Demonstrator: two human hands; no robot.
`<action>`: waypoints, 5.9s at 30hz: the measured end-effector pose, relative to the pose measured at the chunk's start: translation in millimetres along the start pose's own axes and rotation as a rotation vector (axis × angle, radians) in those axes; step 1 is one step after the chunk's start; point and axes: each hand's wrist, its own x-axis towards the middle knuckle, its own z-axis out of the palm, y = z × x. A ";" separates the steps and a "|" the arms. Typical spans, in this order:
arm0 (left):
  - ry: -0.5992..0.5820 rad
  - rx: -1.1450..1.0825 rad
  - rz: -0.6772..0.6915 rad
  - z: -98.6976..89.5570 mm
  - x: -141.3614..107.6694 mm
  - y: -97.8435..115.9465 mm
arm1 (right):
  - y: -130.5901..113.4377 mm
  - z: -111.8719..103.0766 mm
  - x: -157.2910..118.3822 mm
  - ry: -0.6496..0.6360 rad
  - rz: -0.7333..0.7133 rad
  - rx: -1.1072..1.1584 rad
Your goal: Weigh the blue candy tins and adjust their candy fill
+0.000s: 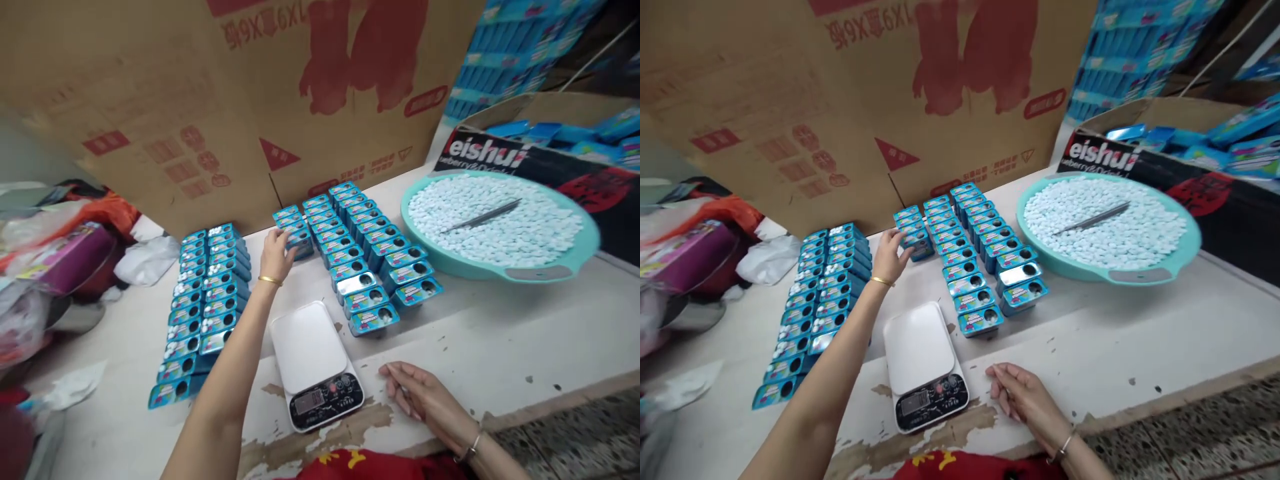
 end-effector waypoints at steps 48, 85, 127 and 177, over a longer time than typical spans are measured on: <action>-0.119 -0.101 -0.257 -107.4 -246.5 49.2 | -67.8 35.0 -34.2 -0.192 -0.186 -0.351; 0.046 0.217 0.521 -88.1 -184.3 85.3 | -45.2 116.1 -3.8 -0.092 0.287 0.559; -0.301 -0.213 0.324 -42.3 -235.9 165.7 | 1.3 52.7 -49.1 -0.242 0.220 0.658; -0.031 -0.279 -0.017 -86.9 -148.2 121.2 | -10.4 69.9 -39.2 -0.289 0.150 0.769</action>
